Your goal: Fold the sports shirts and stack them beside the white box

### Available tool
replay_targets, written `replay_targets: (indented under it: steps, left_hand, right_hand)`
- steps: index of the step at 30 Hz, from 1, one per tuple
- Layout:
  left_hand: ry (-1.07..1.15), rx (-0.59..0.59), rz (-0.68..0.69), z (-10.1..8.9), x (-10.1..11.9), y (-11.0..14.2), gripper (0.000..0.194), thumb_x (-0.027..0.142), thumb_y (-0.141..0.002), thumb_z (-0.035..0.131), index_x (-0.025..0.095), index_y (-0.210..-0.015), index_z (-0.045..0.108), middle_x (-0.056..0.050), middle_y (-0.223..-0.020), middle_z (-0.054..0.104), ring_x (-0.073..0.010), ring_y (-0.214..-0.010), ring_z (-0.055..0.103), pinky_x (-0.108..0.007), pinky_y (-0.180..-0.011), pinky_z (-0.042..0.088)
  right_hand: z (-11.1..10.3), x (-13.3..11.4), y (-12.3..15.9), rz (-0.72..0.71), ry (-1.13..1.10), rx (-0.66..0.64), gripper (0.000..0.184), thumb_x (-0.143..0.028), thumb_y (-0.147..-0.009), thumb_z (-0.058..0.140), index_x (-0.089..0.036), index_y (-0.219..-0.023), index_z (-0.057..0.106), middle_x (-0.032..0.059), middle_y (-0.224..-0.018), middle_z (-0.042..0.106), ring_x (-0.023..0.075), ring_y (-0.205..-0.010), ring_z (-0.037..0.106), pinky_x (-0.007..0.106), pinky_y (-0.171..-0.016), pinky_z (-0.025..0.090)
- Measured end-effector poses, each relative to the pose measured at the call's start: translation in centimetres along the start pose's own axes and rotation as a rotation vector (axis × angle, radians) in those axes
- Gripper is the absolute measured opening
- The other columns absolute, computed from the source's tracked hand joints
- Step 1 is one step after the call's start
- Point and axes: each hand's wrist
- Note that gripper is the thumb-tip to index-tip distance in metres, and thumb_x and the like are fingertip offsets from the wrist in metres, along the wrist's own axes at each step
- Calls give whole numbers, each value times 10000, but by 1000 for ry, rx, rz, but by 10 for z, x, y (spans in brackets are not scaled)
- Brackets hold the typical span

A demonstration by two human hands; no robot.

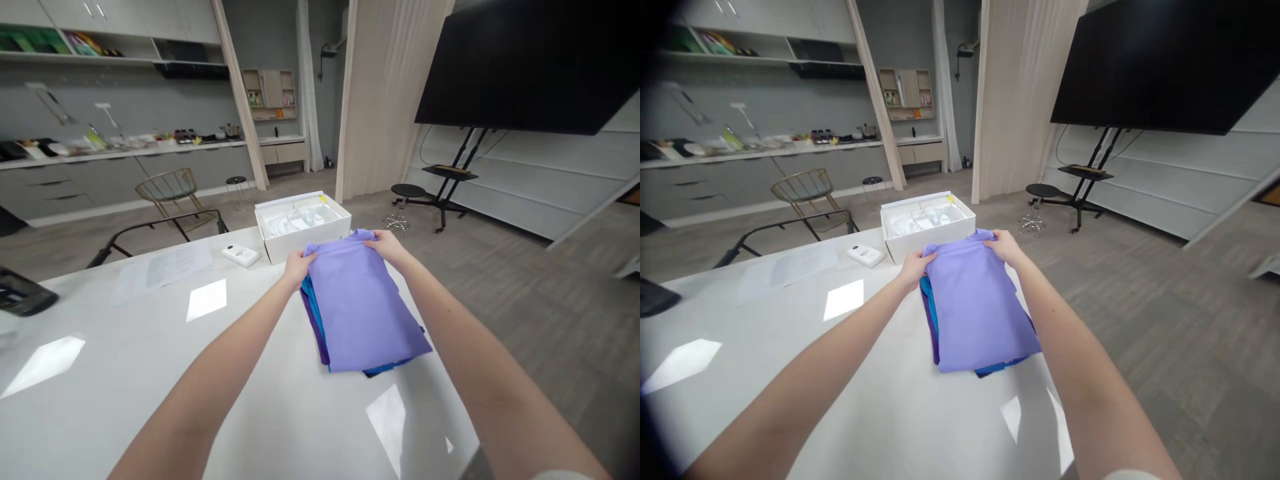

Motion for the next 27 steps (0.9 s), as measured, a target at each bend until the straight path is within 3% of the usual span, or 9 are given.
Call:
replay_targets:
  steps: [3, 6, 8, 10, 14, 17, 21, 23, 27]
  left_hand:
    - [-90, 56, -30, 9, -45, -41, 153, 292, -748, 741, 152, -754, 679, -54, -717, 675, -214, -715, 647, -318, -669, 493]
    - [-153, 108, 8, 4, -67, -53, 183, 229, -759, 730, 157, -925, 701, -91, -908, 717, -241, -885, 673, -342, -813, 498]
    - [-239, 170, 126, -5, -70, -49, 337, 222, -786, 714, 157, -1113, 666, -126, -1091, 693, -253, -1028, 655, -359, -918, 482]
    - [-329, 218, 254, -19, -65, -38, 372, 216, -829, 671, 140, -1191, 631, -162, -1202, 638, -260, -1120, 624, -371, -978, 465]
    - [-410, 137, 344, -62, -43, -2, 222, 146, -853, 585, 130, -1051, 684, -170, -1182, 633, -252, -1059, 634, -377, -965, 476]
    - [-459, -11, 407, -112, -26, 40, 237, 127, -868, 528, 132, -1020, 710, -149, -1079, 691, -241, -953, 644, -384, -909, 482]
    - [-605, -150, 462, -202, -18, 116, 268, 152, -878, 529, 175, -1029, 750, -120, -1014, 732, -249, -907, 655, -382, -837, 479]
    - [-669, -161, 432, -255, -22, 157, 244, 154, -852, 572, 212, -979, 772, -96, -959, 744, -252, -859, 667, -374, -793, 486]
    - [-744, -47, 331, -373, -44, 230, 217, 152, -779, 633, 245, -896, 791, -83, -909, 753, -270, -833, 683, -367, -760, 499]
  right_hand:
    - [23, 43, -26, 57, 219, -8, 223, -259, -748, 700, -132, -926, 746, 62, -893, 755, 211, -834, 660, 338, -822, 517]
    - [31, 56, -29, 7, 415, -25, 265, -270, -793, 687, -137, -1018, 731, 93, -986, 748, 230, -924, 665, 348, -877, 506]
    - [32, 50, -23, -33, 545, 38, 384, -271, -792, 706, -145, -1154, 691, 132, -1106, 717, 254, -1012, 653, 370, -928, 496]
    - [33, 36, -12, -55, 672, 162, 501, -287, -809, 696, -156, -1287, 621, 176, -1231, 649, 297, -1108, 618, 421, -964, 485]
    - [51, -10, 26, -188, 760, 252, 479, -320, -869, 613, -165, -1321, 590, 204, -1327, 552, 351, -1196, 567, 477, -994, 464]
    - [87, -54, 64, -375, 649, 142, 437, -329, -866, 613, -168, -1272, 618, 184, -1318, 565, 309, -1108, 616, 438, -996, 468]
    - [167, -113, 125, -403, 455, -226, 240, -384, -877, 593, -203, -987, 705, 90, -985, 712, 236, -829, 666, 372, -844, 514]
    - [214, -140, 157, -358, 361, -460, 217, -393, -872, 590, -214, -912, 705, 56, -863, 724, 220, -761, 668, 337, -744, 515]
    - [314, -192, 222, -373, 312, -811, 184, -381, -855, 627, -230, -913, 715, 39, -885, 742, 204, -731, 677, 301, -648, 491]
Point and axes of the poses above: each hand's wrist, its own y-axis away from the middle knuckle, its own z-axis out of the palm, x = y × z
